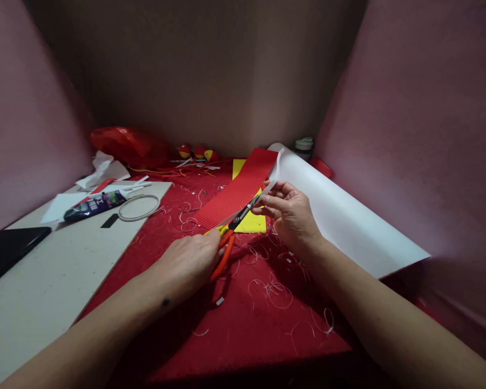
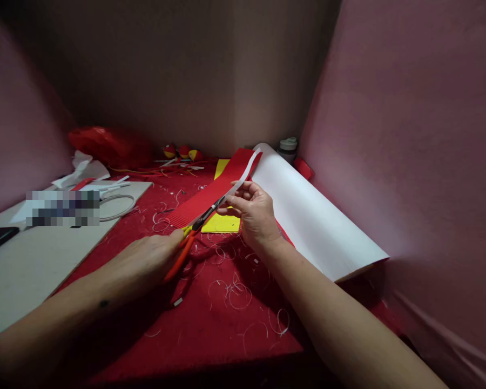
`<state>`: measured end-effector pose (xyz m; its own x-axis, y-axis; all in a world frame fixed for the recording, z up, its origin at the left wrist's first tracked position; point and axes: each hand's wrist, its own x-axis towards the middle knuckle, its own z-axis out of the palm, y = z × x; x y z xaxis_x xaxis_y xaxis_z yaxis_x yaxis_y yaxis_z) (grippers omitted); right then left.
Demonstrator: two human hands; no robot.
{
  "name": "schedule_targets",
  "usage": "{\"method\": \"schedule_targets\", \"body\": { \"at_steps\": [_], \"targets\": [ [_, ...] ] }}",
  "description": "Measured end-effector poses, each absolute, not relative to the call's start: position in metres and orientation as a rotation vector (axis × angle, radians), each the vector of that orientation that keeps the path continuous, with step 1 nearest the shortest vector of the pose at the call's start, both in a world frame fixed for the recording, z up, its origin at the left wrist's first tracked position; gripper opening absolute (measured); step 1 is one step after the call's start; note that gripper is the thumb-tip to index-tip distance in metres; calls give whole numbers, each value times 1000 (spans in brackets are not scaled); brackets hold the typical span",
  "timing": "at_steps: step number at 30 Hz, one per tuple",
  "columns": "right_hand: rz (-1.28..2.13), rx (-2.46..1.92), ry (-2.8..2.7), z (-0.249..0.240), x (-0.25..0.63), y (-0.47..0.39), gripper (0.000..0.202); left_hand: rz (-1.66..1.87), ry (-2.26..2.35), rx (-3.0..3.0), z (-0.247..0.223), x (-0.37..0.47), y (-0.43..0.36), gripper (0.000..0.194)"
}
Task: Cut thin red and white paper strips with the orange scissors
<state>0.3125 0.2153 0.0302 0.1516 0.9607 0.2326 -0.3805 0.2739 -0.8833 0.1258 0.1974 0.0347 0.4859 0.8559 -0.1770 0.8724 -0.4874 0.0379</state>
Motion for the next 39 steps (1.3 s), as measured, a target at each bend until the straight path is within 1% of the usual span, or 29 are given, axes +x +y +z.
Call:
{"method": "schedule_targets", "body": {
  "at_steps": [6,16,21,25,29,33,39],
  "targets": [
    [1126,-764,-932,32,312,216,27,-199,1531,2566,33,126,198,31],
    [1153,-755,-935,30,306,212,30,-257,1542,2594,38,124,193,25],
    [1147,-745,-911,30,306,212,30,-194,1526,2606,32,123,195,22],
    [1147,-765,-899,29,305,213,30,-169,1531,2610,28,123,198,26],
    [1160,-746,-910,27,303,211,30,-223,1530,2561,33,126,196,21],
    [1179,-722,-911,26,301,209,30,-272,1530,2548,40,128,193,22],
    [1169,-730,-914,26,300,209,31,-214,1564,2548,33,127,196,25]
  ]
}}
